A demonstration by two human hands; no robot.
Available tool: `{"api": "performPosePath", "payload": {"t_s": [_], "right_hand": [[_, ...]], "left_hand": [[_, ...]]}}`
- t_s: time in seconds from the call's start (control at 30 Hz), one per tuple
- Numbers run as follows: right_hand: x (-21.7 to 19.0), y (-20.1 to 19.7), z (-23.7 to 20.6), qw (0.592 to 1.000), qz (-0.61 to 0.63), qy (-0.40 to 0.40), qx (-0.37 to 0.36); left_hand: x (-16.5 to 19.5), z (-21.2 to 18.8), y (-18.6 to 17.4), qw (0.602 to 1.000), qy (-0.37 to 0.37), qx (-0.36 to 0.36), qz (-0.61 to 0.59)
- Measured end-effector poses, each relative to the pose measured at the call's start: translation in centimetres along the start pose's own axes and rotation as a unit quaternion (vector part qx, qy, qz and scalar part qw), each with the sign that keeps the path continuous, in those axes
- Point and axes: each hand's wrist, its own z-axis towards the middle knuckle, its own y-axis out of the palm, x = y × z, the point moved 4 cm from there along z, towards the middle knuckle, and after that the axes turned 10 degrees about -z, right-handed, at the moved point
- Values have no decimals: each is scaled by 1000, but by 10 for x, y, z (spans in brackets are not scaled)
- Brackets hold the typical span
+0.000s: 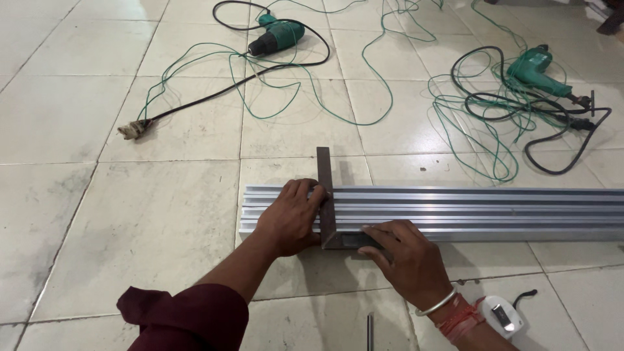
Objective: The person measures and marks a long aluminum profile using a try square and a tape measure. They align the square, mark a line with a pen, then measure a length and mark it before repositioning the square.
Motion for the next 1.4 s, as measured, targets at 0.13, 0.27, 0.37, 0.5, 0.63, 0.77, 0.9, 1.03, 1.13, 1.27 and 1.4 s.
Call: {"api": "performPosePath", "payload": {"t_s": [0.13, 0.27, 0.37, 0.5, 0.63, 0.77, 0.9, 1.03, 1.13, 1.27, 1.4], "right_hand": [[-1, 0, 0, 1000, -13, -1, -1], [-1, -1, 0, 1000, -21, -5, 3], [0, -1, 0, 1000, -24, -3, 8], [1, 0, -1, 999, -38, -8, 9], [4, 1, -2, 999, -49, -15, 15], [6, 1, -3, 998, -51, -24, 28], [8, 1, -5, 998, -53, -23, 31], [11, 3, -5, 998, -59, -17, 21], [11, 3, -6, 998, -60, -16, 24], [12, 4, -6, 998, -63, -17, 16], [11, 4, -6, 997, -64, -25, 23]], "left_hand": [[0, -1, -1, 1000, 0, 5, -13], [0, -1, -2, 1000, -4, 8, -15], [0, -1, -2, 1000, -7, 1, -10], [0, 1, -1, 999, -25, -18, -9], [0, 2, -1, 999, -26, -17, -7], [-1, 0, 0, 1000, -5, 1, -8], [-1, 0, -1, 1000, 2, 21, -22], [-2, -1, -1, 999, -3, 19, -30], [-1, -2, -1, 999, 4, 26, -33], [-1, -1, -1, 999, -2, 23, -32], [-1, -1, -1, 1000, -4, 18, -24]]}}
